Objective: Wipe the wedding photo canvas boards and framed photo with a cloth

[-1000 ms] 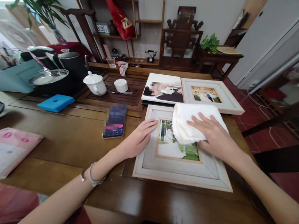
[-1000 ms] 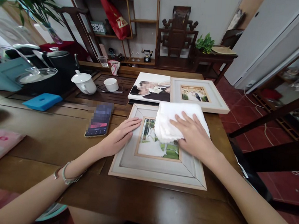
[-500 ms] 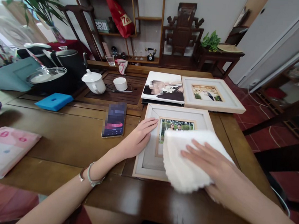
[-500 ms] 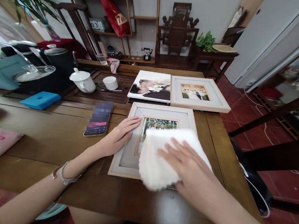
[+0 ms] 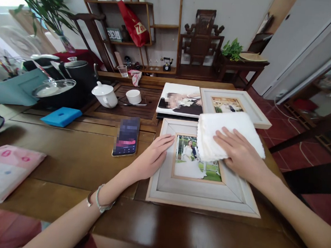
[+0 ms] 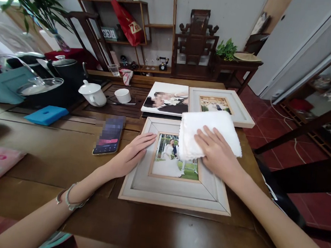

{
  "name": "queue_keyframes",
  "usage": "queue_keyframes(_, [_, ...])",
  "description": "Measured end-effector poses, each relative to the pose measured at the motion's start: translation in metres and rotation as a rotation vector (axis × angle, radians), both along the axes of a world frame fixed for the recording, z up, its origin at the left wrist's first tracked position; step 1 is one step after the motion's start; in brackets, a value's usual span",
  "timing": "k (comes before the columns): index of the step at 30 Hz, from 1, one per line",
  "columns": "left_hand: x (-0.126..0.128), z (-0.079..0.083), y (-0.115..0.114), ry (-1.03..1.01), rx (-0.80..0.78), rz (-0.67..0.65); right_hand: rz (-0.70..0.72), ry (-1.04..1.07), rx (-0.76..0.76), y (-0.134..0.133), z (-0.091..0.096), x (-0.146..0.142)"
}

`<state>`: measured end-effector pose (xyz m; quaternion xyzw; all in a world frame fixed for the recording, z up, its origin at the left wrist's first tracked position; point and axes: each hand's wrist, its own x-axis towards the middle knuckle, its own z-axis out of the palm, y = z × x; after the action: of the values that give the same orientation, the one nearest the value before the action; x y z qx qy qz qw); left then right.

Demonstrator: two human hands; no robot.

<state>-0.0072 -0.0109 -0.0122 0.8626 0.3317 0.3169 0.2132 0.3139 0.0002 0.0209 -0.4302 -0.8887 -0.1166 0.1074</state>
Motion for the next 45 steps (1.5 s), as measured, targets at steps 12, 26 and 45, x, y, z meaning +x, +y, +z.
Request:
queue_keyframes(12, [0.000, -0.002, 0.001, 0.002, -0.018, 0.010, 0.216, 0.097, -0.128, -0.145, 0.021, -0.009])
queue_keyframes(26, [0.000, -0.003, 0.001, -0.037, 0.005, -0.005, -0.073, 0.031, -0.119, 0.019, 0.008, -0.037])
queue_keyframes(45, [0.000, -0.007, 0.001, -0.029, 0.034, 0.003, 0.204, 0.032, -0.223, -0.098, 0.011, -0.054])
